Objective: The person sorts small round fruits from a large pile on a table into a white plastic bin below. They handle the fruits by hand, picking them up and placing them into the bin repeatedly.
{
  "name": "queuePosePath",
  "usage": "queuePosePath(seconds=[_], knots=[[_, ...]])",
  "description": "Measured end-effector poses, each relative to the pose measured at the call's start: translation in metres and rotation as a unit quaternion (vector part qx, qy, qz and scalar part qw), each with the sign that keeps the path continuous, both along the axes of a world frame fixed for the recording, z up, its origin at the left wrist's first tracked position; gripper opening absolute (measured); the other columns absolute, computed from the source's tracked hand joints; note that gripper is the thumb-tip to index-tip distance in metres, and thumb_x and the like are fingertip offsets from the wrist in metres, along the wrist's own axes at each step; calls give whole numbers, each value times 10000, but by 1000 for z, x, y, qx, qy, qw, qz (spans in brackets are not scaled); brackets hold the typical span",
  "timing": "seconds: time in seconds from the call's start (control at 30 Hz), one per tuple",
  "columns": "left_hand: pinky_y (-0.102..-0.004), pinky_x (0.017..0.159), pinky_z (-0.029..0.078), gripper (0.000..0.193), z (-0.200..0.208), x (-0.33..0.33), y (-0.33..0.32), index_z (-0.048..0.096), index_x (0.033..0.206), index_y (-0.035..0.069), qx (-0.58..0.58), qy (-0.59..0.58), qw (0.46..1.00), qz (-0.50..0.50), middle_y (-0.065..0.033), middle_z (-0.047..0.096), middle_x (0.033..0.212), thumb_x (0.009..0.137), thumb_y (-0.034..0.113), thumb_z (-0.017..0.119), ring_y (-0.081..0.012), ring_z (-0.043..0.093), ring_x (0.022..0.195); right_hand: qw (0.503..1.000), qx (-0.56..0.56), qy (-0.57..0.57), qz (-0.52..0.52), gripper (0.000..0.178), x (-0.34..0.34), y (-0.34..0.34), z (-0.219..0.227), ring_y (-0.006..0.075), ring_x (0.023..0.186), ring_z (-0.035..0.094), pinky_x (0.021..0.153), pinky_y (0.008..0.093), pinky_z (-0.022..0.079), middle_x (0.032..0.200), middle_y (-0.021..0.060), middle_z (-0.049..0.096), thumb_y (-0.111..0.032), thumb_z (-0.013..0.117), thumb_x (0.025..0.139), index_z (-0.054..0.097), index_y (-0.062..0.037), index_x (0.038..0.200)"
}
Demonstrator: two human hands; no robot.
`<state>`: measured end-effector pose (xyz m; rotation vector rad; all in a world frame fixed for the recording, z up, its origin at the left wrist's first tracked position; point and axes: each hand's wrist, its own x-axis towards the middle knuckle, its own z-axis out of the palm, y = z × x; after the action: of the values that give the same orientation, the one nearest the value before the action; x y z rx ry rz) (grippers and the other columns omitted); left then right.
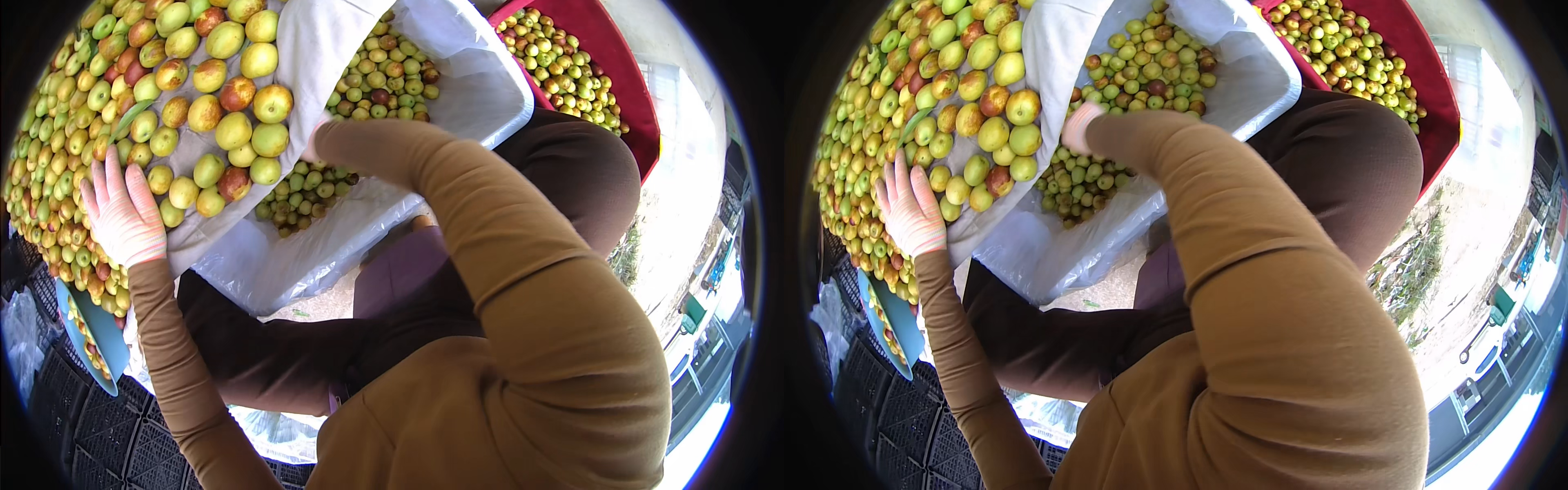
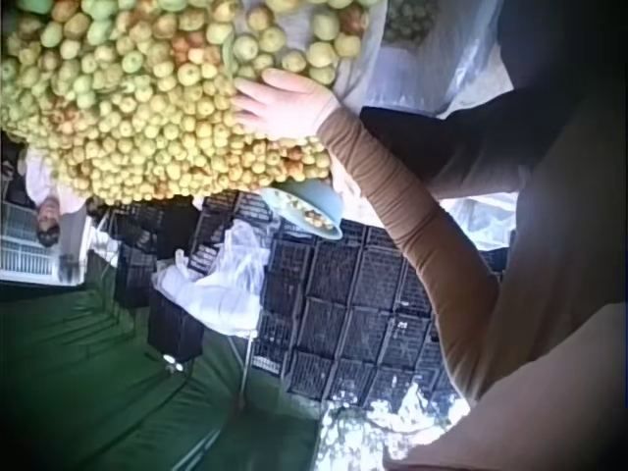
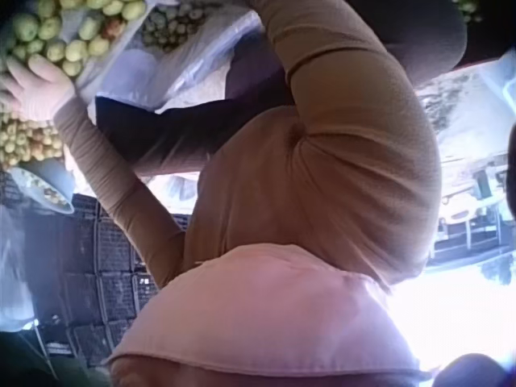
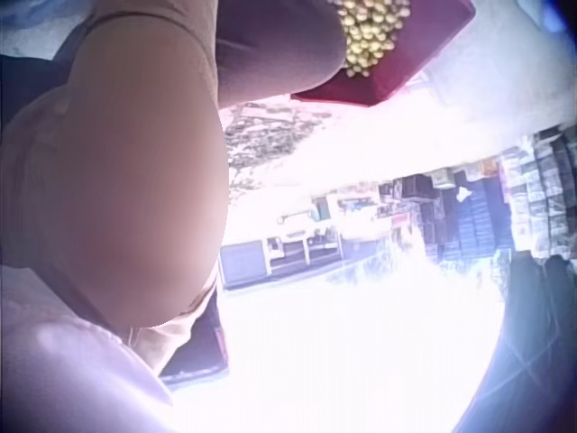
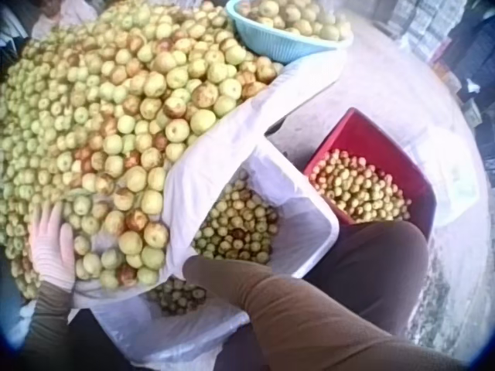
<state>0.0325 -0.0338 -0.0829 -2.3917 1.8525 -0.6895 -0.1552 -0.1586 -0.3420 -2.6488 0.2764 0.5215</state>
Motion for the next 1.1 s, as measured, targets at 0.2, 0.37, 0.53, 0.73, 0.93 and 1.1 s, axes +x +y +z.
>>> queuePosePath(seconds=[0.2,0.37,0.53,0.73,0.93,1.1], knots=[[-514,1071,357,427,1,-3,1,552,1334,129,-4,2,1000,1,-198,552,1325,960,330,507,-483,446,1239,980,-74,182,-34,338,-29,-40,1,253,1134,607,842,375,501,1295,90,602,-161,658,888,669,-103,1221],[-518,1055,374,430,0,-4,0,549,1339,141,-5,-15,1000,-13,-194,550,1330,963,343,500,-487,456,1227,975,-60,215,-1,324,-43,-44,4,246,1099,622,867,361,495,1248,83,637,-157,659,885,680,-95,1202],[-539,1040,374,505,-4,-3,-2,485,1400,169,16,-44,999,-2,-214,524,1354,979,440,421,-527,436,1225,958,-32,285,15,308,-58,-73,44,254,1009,651,784,421,527,1129,107,677,-161,639,862,697,-97,1158],[-522,1128,259,546,-14,0,-1,445,1412,91,34,-22,999,-21,-195,520,1370,997,437,366,-441,425,1283,968,-80,238,16,350,-141,-97,144,324,1051,628,863,454,516,1124,110,659,-317,542,918,634,-118,1191],[-464,1060,374,548,-1,-23,0,438,1412,115,68,-8,997,34,-114,539,1341,987,454,367,-386,434,1274,988,20,152,-15,524,-222,-63,200,354,1021,630,873,460,506,1054,150,663,-530,489,916,619,-107,1197],[-477,954,459,538,5,-36,-2,424,1428,177,67,14,994,81,-43,574,1319,969,456,392,-281,503,1239,994,-8,98,57,447,-200,-16,189,326,901,668,778,450,526,917,119,689,-469,633,851,663,-81,1069]])
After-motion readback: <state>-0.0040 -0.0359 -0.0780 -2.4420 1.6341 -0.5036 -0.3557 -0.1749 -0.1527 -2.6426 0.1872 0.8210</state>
